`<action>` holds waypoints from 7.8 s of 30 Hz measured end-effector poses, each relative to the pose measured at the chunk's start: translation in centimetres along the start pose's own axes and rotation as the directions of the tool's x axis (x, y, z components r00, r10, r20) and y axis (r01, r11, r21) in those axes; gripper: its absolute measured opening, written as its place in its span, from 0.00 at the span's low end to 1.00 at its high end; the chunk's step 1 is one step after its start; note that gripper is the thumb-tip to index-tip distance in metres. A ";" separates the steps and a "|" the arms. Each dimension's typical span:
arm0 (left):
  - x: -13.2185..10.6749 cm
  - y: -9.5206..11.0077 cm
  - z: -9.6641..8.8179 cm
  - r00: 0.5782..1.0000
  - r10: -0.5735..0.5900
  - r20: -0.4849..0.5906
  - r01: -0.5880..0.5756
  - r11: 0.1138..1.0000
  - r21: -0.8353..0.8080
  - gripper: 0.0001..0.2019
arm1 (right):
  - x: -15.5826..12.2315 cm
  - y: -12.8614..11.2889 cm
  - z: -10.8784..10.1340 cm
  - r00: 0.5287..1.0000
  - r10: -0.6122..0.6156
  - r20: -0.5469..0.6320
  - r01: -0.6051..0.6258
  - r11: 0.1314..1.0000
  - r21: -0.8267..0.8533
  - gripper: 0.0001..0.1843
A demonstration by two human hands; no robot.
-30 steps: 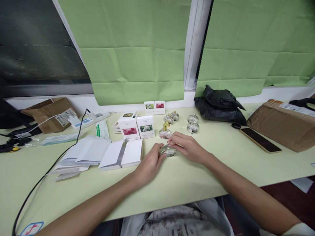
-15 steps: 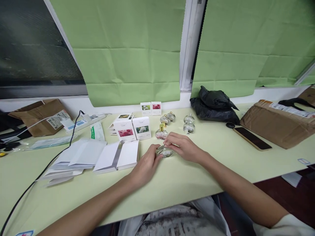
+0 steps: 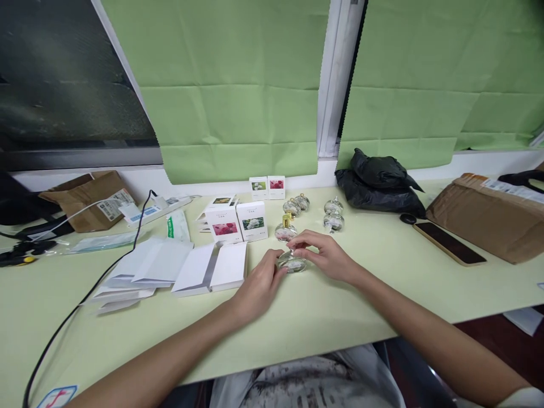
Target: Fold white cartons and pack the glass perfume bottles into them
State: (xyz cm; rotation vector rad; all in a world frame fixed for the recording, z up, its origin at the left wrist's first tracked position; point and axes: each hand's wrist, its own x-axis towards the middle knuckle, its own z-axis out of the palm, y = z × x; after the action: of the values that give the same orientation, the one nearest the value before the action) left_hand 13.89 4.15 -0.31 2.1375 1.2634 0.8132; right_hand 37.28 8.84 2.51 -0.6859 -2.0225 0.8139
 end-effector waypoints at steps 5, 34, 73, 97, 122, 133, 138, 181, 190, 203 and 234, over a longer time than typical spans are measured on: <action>0.0 -0.1 0.0 1.000 0.016 -0.004 -0.016 1.000 -0.005 0.15 | 0.0 0.4 0.0 1.000 0.022 -0.014 -0.022 1.000 0.002 0.10; 0.0 -0.1 0.2 1.000 -0.005 0.003 0.005 1.000 -0.015 0.15 | -0.7 0.2 2.1 0.985 0.041 -0.168 -0.054 0.996 -0.077 0.06; 0.0 -0.2 0.3 1.000 0.017 -0.021 -0.018 1.000 -0.009 0.16 | -1.1 1.6 -0.7 0.943 -0.051 -0.328 -0.027 0.973 -0.231 0.18; 0.0 -0.1 0.2 1.000 0.017 -0.013 -0.018 1.000 -0.026 0.16 | -1.4 0.5 1.4 0.973 -0.206 -0.106 0.176 0.954 -0.243 0.10; 0.0 -0.3 0.3 0.999 0.035 -0.035 -0.035 0.999 -0.023 0.15 | -1.4 0.6 1.4 0.977 -0.203 -0.061 0.180 0.945 -0.274 0.10; 0.0 -0.4 0.3 1.000 0.023 -0.016 -0.024 1.000 -0.018 0.15 | -1.8 1.1 1.8 0.994 -0.062 -0.093 0.041 0.976 -0.214 0.12; 0.0 -0.3 0.3 1.000 0.020 -0.008 -0.021 0.999 -0.032 0.15 | -1.8 0.8 1.9 0.995 -0.041 -0.094 0.021 0.980 -0.198 0.12; -0.1 -0.1 0.2 0.998 0.043 -0.036 -0.043 0.999 0.001 0.21 | -1.7 2.8 -1.1 0.990 0.117 -0.074 -0.136 0.923 -0.359 0.10; -0.1 -0.3 0.3 0.999 0.053 -0.009 -0.053 0.999 0.002 0.19 | -1.8 4.6 -2.9 0.983 0.120 -0.138 -0.172 0.860 -0.481 0.12; -0.2 0.0 0.1 0.997 0.077 -0.001 -0.077 0.997 0.008 0.18 | -1.7 5.0 -3.9 0.965 0.176 -0.196 -0.252 0.831 -0.496 0.10; 8.0 4.4 -15.9 0.987 0.158 0.016 -0.119 0.672 0.731 0.32 | -1.9 2.8 -1.8 0.847 0.000 -0.531 -0.175 0.944 -0.279 0.10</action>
State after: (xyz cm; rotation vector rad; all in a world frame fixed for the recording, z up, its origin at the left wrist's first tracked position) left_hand 8.05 11.56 15.46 2.8870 1.6653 0.4321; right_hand 40.26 9.85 0.27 -1.0651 -1.6284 0.2895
